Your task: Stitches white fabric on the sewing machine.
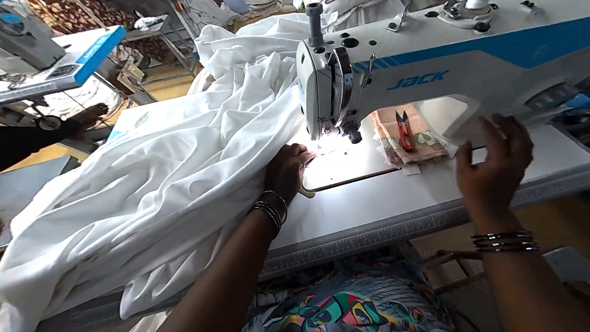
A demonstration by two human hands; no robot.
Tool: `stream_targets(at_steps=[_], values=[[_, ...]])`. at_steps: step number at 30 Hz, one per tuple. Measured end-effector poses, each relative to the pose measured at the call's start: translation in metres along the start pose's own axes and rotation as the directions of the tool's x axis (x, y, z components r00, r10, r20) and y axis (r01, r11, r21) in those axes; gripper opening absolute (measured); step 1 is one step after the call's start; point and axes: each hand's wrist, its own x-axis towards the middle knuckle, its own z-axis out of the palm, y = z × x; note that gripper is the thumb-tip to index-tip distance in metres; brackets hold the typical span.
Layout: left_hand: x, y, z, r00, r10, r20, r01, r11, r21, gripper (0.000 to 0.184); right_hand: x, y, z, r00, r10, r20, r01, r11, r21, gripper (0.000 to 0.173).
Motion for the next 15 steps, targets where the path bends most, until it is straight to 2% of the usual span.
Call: stream_targets(at_steps=[2,6,10,12,15], values=[[0.002,0.0,0.001,1.0,-0.001,-0.004,0.001,1.0,0.009,0.028,0.006,0.015,-0.002,0.997,0.062,-0.042,-0.062,0.998,-0.013,0.049],[0.003,0.002,-0.001,1.0,-0.001,-0.002,0.002,1.0,0.028,0.026,0.001,0.013,-0.001,0.995,0.083,-0.053,-0.083,0.996,-0.012,0.053],[0.005,0.004,-0.001,1.0,-0.01,0.023,0.009,0.998,0.063,0.032,0.0,0.013,-0.001,0.993,0.071,-0.09,-0.072,0.997,-0.014,0.047],[0.005,0.004,-0.001,1.0,-0.012,0.024,0.01,0.997,0.071,0.033,0.0,0.015,-0.002,0.991,0.071,-0.116,-0.073,0.997,-0.012,0.039],[0.006,0.005,0.0,0.999,-0.026,0.029,0.023,0.996,0.082,0.031,-0.004,0.022,-0.005,0.991,0.118,-0.065,-0.121,0.992,-0.035,0.031]])
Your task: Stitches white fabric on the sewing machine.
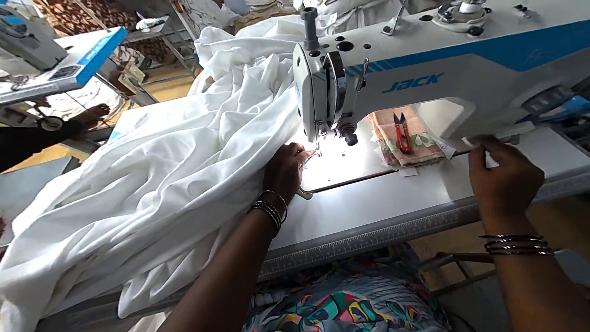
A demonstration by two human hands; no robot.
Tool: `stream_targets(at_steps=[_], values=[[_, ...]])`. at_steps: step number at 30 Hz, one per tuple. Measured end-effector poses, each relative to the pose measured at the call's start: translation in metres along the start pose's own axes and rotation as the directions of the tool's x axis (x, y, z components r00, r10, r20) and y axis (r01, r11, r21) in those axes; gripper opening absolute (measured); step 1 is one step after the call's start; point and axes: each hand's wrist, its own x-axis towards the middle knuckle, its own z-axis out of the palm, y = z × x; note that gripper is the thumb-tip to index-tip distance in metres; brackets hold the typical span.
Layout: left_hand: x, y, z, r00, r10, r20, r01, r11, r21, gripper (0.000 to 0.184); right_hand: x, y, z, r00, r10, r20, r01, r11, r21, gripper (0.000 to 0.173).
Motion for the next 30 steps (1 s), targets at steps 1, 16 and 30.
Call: stream_targets(at_steps=[1,16,30], values=[[0.0,0.0,0.0,1.0,0.0,0.004,0.0,1.0,-0.002,0.03,0.0,0.002,0.0,1.0,0.007,0.027,-0.007,1.0,0.0,0.032],[-0.009,0.004,-0.001,1.0,0.006,-0.004,-0.006,0.999,-0.045,0.025,-0.004,0.011,0.001,0.995,-0.098,-0.032,0.101,0.989,0.105,0.039],[-0.021,0.029,-0.019,0.982,-0.154,0.113,0.138,0.981,0.136,0.03,-0.001,0.011,0.008,0.986,-0.137,-0.092,0.14,0.99,0.024,0.042]])
